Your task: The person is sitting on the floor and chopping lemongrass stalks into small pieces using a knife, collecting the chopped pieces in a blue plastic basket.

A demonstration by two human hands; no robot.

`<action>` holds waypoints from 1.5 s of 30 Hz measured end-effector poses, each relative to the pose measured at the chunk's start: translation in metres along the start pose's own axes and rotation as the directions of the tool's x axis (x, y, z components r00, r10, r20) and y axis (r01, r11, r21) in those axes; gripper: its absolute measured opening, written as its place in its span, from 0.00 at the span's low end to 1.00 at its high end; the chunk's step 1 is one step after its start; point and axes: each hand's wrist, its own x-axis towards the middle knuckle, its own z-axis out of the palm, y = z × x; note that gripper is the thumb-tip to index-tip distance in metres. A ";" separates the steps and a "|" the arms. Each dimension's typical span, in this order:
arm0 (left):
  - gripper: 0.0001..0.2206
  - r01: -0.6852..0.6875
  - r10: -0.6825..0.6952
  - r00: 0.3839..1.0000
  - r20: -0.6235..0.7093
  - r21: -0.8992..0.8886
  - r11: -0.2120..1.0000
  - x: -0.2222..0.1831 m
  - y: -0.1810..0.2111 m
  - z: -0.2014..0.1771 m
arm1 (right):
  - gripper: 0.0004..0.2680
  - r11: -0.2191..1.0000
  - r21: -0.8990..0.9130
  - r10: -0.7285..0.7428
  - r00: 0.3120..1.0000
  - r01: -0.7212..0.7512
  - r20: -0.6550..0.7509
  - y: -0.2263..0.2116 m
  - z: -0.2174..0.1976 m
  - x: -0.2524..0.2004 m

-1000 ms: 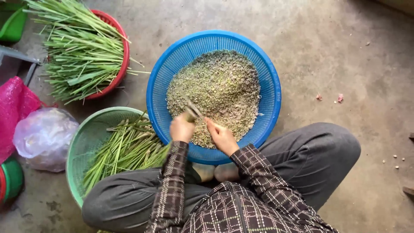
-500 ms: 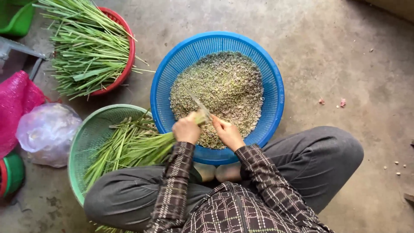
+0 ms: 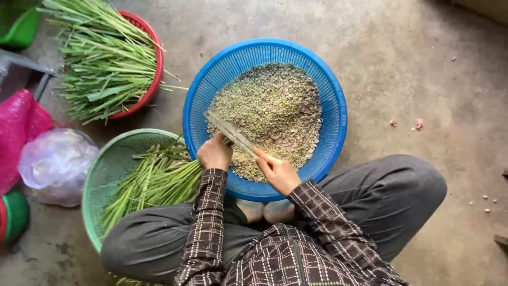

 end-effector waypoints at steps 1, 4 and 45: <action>0.09 0.003 -0.003 1.000 0.005 0.000 1.000 -0.014 0.007 0.014 | 0.16 1.000 -0.002 0.003 1.000 -0.003 0.004 0.009 0.006 0.009; 0.09 -0.203 0.216 0.968 -0.131 0.101 0.974 -0.029 0.023 0.028 | 0.16 0.986 0.162 -0.028 0.998 0.036 -0.048 0.019 0.011 0.034; 0.18 0.160 -0.115 0.968 0.223 -0.197 0.967 -0.021 0.029 -0.031 | 0.15 0.974 0.226 0.018 1.000 -0.013 -0.020 0.014 0.004 0.007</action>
